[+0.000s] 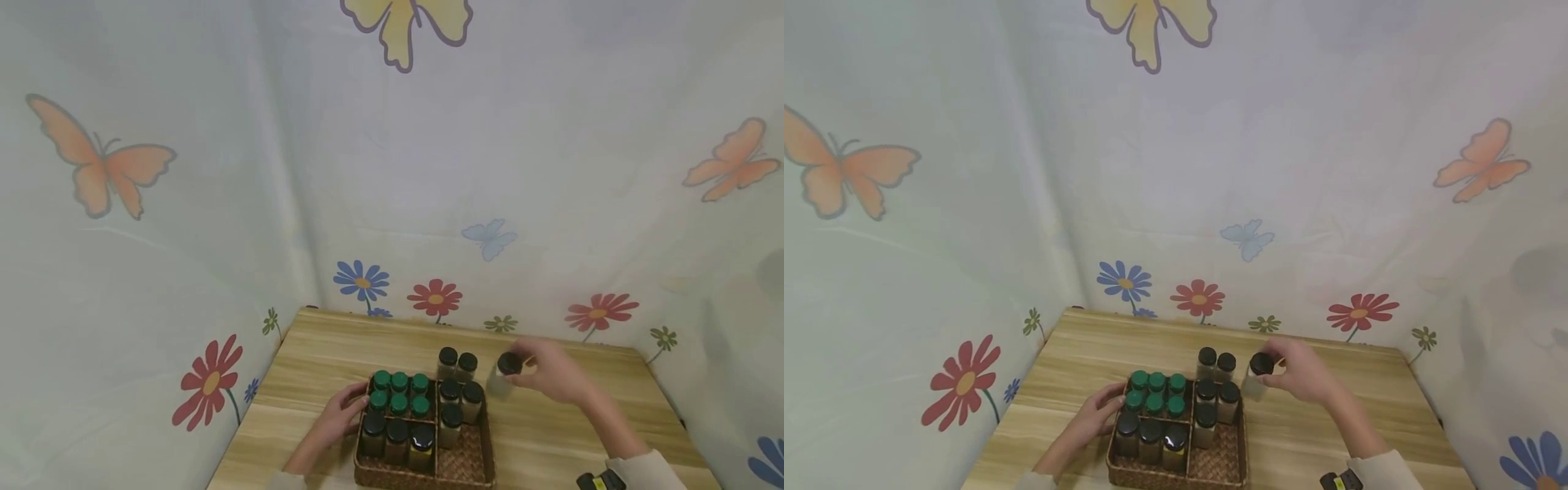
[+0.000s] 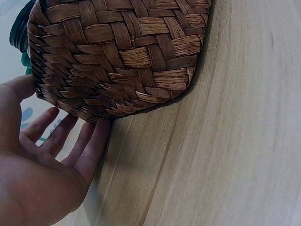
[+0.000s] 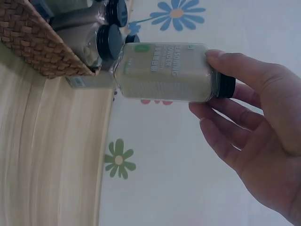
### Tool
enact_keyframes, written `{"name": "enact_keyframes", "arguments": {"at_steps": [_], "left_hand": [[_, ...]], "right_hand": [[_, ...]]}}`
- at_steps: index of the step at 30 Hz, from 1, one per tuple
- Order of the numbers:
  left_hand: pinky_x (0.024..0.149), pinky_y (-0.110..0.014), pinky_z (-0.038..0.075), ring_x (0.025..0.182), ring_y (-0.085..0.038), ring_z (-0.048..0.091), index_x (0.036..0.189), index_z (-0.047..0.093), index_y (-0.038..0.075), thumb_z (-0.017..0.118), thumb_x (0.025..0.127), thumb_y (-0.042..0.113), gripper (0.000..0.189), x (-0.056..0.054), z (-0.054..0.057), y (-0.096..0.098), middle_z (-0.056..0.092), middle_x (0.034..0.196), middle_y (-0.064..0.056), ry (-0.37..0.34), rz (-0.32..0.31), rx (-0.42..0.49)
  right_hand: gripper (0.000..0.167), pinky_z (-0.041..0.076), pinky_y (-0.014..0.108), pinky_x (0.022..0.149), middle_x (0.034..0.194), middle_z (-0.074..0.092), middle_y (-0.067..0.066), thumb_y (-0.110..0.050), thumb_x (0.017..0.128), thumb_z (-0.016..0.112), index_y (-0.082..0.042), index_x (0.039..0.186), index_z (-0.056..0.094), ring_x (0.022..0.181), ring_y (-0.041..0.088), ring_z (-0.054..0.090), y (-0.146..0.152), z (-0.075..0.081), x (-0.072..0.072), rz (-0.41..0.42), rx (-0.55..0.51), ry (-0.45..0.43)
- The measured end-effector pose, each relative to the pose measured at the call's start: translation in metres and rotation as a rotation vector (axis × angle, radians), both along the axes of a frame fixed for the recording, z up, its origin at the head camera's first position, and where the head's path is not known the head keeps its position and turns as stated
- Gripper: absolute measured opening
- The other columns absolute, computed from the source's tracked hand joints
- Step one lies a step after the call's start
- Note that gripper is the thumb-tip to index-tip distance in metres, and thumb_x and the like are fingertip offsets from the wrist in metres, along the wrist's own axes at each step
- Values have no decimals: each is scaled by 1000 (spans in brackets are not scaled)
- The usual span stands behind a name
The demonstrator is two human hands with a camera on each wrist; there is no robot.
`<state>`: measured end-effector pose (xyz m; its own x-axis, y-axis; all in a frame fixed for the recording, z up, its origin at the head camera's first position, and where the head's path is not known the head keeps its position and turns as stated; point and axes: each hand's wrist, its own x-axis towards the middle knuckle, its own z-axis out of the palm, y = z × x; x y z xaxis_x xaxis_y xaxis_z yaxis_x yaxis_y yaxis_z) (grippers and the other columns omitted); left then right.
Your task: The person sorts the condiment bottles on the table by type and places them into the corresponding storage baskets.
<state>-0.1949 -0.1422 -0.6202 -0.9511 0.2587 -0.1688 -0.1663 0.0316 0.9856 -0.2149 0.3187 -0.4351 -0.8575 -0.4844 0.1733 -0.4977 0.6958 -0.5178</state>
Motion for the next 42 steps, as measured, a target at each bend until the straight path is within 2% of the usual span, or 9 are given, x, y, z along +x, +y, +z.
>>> {"name": "enact_keyframes", "arguments": {"at_steps": [5, 9, 16, 21, 27, 31, 36, 42], "left_hand": [[97, -55, 59, 142, -45, 50, 158, 45, 1, 62, 109, 38, 63, -1, -3, -3, 41, 161, -29, 2, 7, -6], [97, -56, 60, 142, -46, 49, 158, 44, 1, 61, 109, 38, 63, -2, -4, -4, 40, 162, -30, 7, 4, -14], [96, -56, 60, 143, -47, 48, 158, 44, 2, 61, 109, 39, 63, -3, -4, -3, 39, 162, -29, -3, 11, -11], [96, -57, 60, 143, -48, 48, 158, 43, 1, 59, 110, 38, 63, -2, -5, -3, 38, 162, -30, -2, 3, -16], [96, -57, 60, 143, -48, 48, 158, 44, 2, 61, 109, 38, 63, -1, -6, -1, 38, 163, -29, 0, 3, -9], [96, -57, 60, 143, -48, 48, 158, 45, 2, 61, 109, 38, 62, -1, -7, 0, 39, 162, -29, 1, 8, -11], [95, -55, 60, 141, -47, 50, 158, 45, 3, 60, 110, 39, 62, -2, -5, 0, 39, 162, -29, -8, 8, -22], [96, -54, 61, 141, -46, 51, 158, 44, 4, 60, 109, 40, 63, -4, -4, 0, 40, 162, -28, -22, 11, -23]], "right_hand": [[36, 63, 40, 85, 104, 72, -12, -26, 86, 90, -14, 115, 73, 95, 10, 69, -14, 4, 16, 112, -30, -9], [37, 63, 40, 86, 107, 72, -10, -27, 86, 90, -12, 116, 73, 97, 11, 69, -25, 1, 27, 149, -37, 9], [40, 62, 40, 85, 108, 72, -9, -27, 84, 92, -11, 116, 74, 95, 10, 67, -37, -18, 34, 114, -40, 22], [41, 61, 43, 87, 110, 71, -9, -29, 86, 91, -10, 118, 74, 98, 11, 67, -39, -38, 38, 88, -74, -45], [41, 60, 45, 89, 110, 69, -13, -28, 85, 91, -12, 119, 73, 100, 10, 66, -38, -64, 38, 35, -62, -46], [41, 60, 46, 89, 113, 70, -9, -24, 85, 91, -10, 120, 73, 102, 14, 66, -40, -77, 39, 32, -82, -48], [43, 61, 43, 89, 118, 69, -4, -21, 85, 91, -8, 121, 72, 105, 18, 67, -44, -92, 41, 33, -54, -28], [43, 62, 42, 88, 117, 70, -1, -16, 85, 91, -6, 122, 71, 106, 22, 69, -45, -104, 40, 44, -53, -1]]}}
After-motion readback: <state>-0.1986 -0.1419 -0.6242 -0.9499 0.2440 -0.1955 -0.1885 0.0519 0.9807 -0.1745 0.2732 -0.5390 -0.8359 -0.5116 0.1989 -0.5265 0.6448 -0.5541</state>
